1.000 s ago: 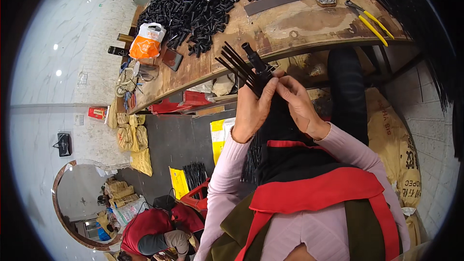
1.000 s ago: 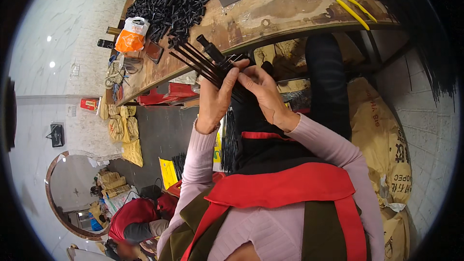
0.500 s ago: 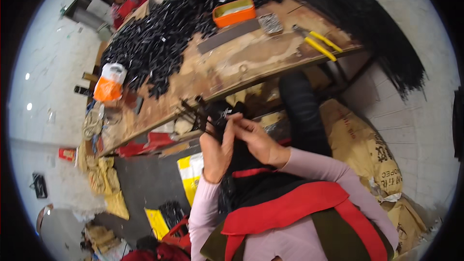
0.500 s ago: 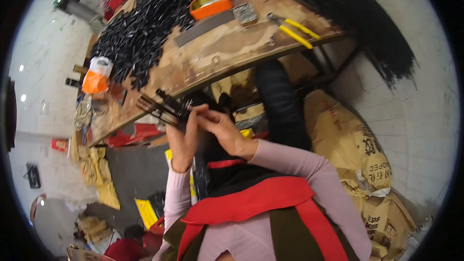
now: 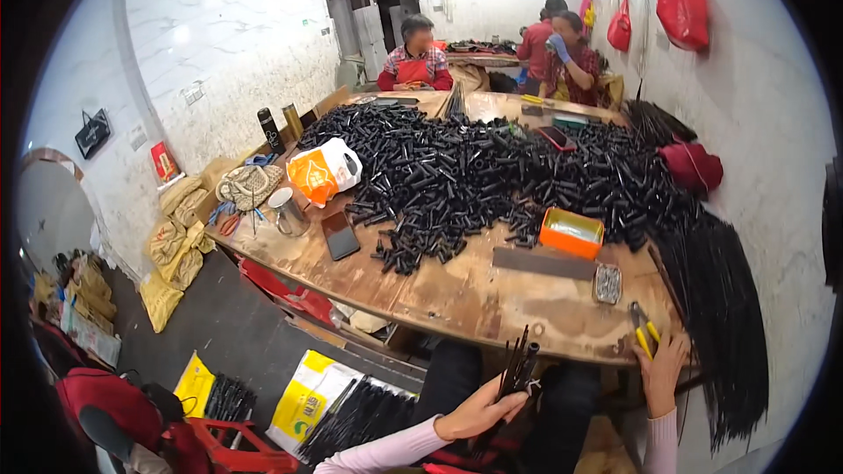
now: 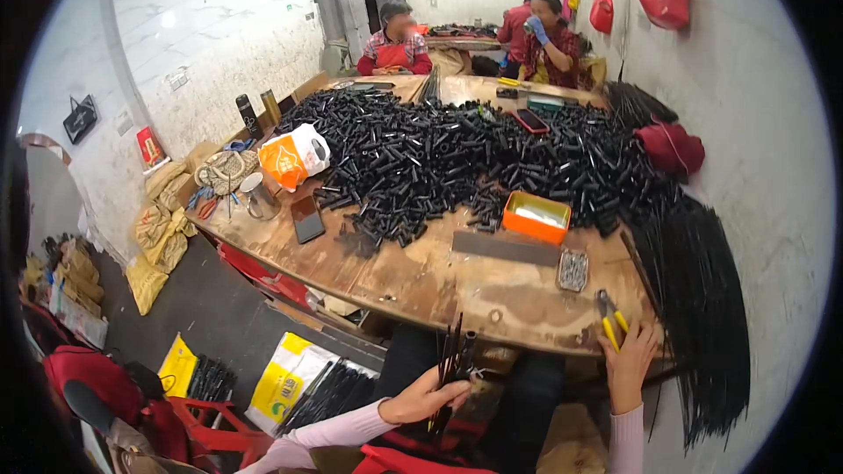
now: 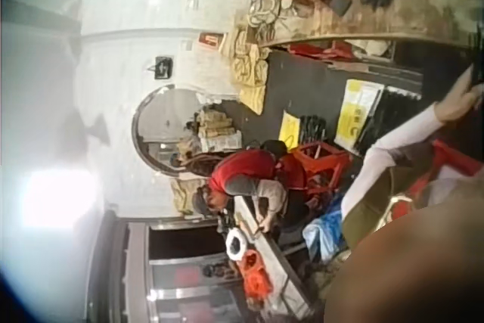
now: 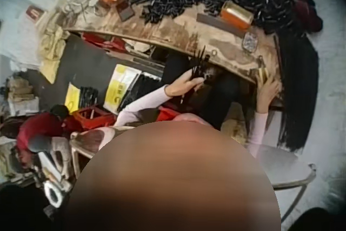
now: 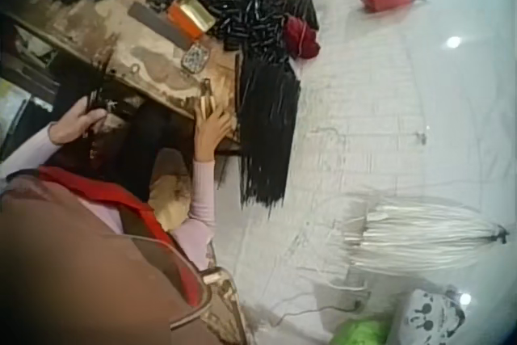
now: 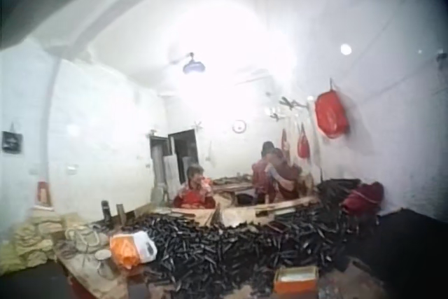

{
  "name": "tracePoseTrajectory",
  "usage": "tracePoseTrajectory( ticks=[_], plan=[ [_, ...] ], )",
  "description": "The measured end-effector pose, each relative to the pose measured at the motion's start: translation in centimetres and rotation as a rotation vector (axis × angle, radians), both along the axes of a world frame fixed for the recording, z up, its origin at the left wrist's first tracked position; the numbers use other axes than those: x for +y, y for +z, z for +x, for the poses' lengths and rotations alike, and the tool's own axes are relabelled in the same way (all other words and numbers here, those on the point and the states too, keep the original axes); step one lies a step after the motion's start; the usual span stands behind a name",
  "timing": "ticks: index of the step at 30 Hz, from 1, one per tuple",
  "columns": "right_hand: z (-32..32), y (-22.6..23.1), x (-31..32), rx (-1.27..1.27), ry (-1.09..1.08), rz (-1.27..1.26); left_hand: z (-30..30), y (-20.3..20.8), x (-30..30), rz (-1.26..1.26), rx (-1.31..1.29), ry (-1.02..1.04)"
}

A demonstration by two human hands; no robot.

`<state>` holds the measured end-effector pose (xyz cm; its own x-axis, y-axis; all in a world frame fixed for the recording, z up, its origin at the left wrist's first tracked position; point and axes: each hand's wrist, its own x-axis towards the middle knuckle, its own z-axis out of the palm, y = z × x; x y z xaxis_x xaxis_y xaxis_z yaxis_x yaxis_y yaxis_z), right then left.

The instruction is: Assemble bundles of black wires by aligning them on a jig, cutting them to length with pliers, and organizing them.

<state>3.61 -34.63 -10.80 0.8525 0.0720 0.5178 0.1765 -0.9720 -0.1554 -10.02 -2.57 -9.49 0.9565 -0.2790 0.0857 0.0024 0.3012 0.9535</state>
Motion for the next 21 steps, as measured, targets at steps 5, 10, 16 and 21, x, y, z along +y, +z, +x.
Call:
tracePoseTrajectory(
  ticks=[5,10,16,21],
  plan=[
    [1.6,0.0,-0.9,0.137,0.173,0.25,-0.1,0.4,-0.6,-0.216,0.173,0.002],
    [-2.9,1.2,1.9,0.502,0.502,1.535,-1.1,-0.1,-0.6,-0.125,0.266,0.009],
    [-7.8,4.9,6.9,1.003,0.729,0.961,0.1,2.1,-0.1,0.093,0.211,0.171],
    [-11.8,7.3,10.7,0.618,0.812,0.408,-1.4,1.8,1.6,-0.006,-0.001,0.152]
  ],
)
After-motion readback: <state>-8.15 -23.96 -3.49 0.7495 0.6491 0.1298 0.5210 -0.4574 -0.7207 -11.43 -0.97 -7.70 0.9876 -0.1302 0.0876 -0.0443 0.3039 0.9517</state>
